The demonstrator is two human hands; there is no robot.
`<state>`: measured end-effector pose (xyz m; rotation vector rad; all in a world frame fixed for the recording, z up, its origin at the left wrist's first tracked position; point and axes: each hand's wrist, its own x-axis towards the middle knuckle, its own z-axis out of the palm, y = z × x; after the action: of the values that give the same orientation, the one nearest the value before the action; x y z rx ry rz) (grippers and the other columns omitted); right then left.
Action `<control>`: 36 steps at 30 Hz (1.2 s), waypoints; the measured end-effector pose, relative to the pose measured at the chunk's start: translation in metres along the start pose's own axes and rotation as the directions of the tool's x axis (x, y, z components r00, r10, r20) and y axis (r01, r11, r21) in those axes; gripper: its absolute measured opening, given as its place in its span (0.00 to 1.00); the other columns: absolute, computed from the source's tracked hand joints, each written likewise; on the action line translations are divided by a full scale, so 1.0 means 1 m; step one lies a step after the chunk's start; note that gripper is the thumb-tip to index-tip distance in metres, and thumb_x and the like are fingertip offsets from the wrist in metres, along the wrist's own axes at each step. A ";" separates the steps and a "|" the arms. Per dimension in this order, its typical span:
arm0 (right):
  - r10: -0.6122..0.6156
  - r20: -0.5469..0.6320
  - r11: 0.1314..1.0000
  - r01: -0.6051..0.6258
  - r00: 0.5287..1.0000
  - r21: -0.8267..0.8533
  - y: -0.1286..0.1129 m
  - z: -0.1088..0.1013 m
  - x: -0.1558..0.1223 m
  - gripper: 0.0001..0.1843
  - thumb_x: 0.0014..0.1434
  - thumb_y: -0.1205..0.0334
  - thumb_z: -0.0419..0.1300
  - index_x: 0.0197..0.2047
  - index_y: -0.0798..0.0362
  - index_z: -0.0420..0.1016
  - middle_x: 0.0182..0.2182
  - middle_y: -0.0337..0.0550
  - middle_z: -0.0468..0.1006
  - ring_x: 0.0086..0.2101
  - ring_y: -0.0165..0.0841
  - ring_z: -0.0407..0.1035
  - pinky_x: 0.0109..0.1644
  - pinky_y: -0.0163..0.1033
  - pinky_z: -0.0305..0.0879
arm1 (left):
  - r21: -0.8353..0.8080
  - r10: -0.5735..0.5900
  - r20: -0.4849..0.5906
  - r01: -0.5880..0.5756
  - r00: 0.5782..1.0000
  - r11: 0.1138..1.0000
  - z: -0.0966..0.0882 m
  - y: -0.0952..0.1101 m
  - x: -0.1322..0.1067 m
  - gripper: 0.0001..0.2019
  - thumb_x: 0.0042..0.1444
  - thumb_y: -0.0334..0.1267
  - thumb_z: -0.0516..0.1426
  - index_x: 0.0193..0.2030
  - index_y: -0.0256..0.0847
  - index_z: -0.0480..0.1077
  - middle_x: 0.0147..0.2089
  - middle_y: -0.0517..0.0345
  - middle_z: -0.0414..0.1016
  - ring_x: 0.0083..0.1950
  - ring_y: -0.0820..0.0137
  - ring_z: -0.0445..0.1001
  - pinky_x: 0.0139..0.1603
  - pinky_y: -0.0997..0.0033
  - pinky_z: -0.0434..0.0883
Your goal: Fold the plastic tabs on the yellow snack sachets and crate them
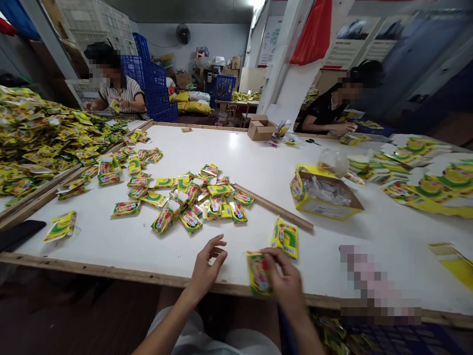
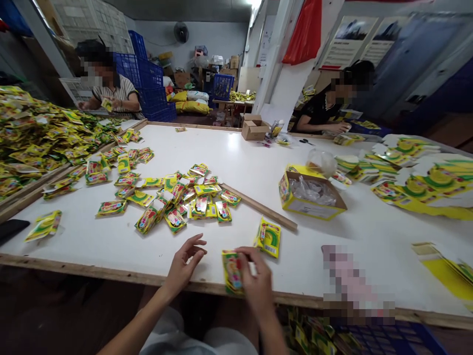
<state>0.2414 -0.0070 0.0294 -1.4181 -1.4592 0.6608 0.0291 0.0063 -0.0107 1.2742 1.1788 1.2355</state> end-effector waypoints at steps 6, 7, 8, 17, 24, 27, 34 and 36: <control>0.096 0.084 0.857 -0.039 0.992 -0.514 0.041 -0.112 -0.002 0.17 0.52 0.43 0.57 0.32 0.45 0.80 0.33 0.47 0.80 0.36 0.45 0.73 0.42 0.49 0.69 | 0.070 -0.057 0.010 0.056 0.998 0.996 0.004 -0.004 0.003 0.15 0.58 0.46 0.57 0.45 0.39 0.73 0.40 0.50 0.78 0.40 0.65 0.75 0.40 0.68 0.72; 0.056 0.064 0.849 -0.014 0.996 -0.528 0.050 -0.107 0.000 0.18 0.53 0.44 0.56 0.35 0.45 0.81 0.37 0.48 0.80 0.40 0.47 0.73 0.46 0.51 0.67 | 0.088 -0.049 0.021 0.047 0.999 0.995 0.006 -0.003 0.003 0.14 0.58 0.46 0.57 0.45 0.39 0.73 0.40 0.51 0.78 0.40 0.65 0.75 0.39 0.68 0.72; 0.013 0.047 0.848 0.014 0.999 -0.529 0.059 -0.095 0.003 0.19 0.54 0.45 0.55 0.39 0.46 0.81 0.41 0.49 0.78 0.45 0.47 0.71 0.50 0.53 0.65 | 0.105 -0.040 0.026 0.037 0.999 0.994 0.006 -0.003 0.003 0.14 0.58 0.46 0.57 0.45 0.40 0.74 0.39 0.51 0.78 0.39 0.65 0.75 0.39 0.68 0.72; -0.211 0.006 0.882 0.193 0.977 -0.430 0.061 0.061 0.003 0.20 0.59 0.55 0.54 0.52 0.53 0.74 0.56 0.56 0.67 0.56 0.50 0.60 0.56 0.59 0.60 | -0.097 -0.058 0.020 0.060 0.998 0.993 0.001 -0.006 0.005 0.19 0.57 0.51 0.57 0.49 0.39 0.69 0.41 0.50 0.77 0.40 0.65 0.77 0.44 0.64 0.72; -0.266 0.361 0.892 0.370 0.894 -0.261 0.013 0.090 -0.058 0.19 0.59 0.64 0.55 0.54 0.45 0.72 0.59 0.47 0.68 0.58 0.47 0.61 0.58 0.56 0.62 | -0.195 -0.138 -0.050 0.125 0.989 0.973 0.006 -0.010 0.011 0.27 0.52 0.47 0.63 0.53 0.42 0.57 0.43 0.53 0.72 0.38 0.69 0.76 0.41 0.67 0.72; -0.228 0.324 0.939 0.295 0.918 -0.175 0.004 0.081 -0.049 0.12 0.61 0.60 0.55 0.47 0.44 0.76 0.53 0.45 0.73 0.55 0.44 0.65 0.56 0.54 0.64 | -0.242 -0.123 -0.038 0.110 0.992 0.964 0.004 -0.011 0.011 0.26 0.53 0.46 0.62 0.52 0.44 0.54 0.36 0.59 0.72 0.36 0.69 0.76 0.41 0.68 0.71; 0.000 0.102 0.988 -0.016 0.995 0.156 0.013 0.066 -0.007 0.20 0.62 0.53 0.55 0.56 0.50 0.64 0.50 0.50 0.74 0.46 0.39 0.72 0.50 0.47 0.70 | -0.313 -0.065 0.143 0.107 0.988 0.944 -0.001 -0.002 0.006 0.30 0.54 0.44 0.61 0.60 0.49 0.52 0.42 0.57 0.70 0.36 0.71 0.75 0.39 0.71 0.70; 0.023 0.158 0.975 -0.057 0.987 0.215 0.019 0.066 -0.001 0.19 0.61 0.52 0.56 0.53 0.50 0.66 0.47 0.49 0.76 0.45 0.39 0.73 0.48 0.44 0.70 | -0.299 -0.062 0.209 0.124 0.976 0.946 -0.003 -0.001 0.006 0.30 0.54 0.44 0.61 0.61 0.49 0.54 0.43 0.56 0.70 0.36 0.71 0.74 0.38 0.71 0.70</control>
<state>0.1907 0.0107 -0.0134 -1.2505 -1.4300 0.9456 0.0265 0.0119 -0.0112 1.0640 0.8528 1.1439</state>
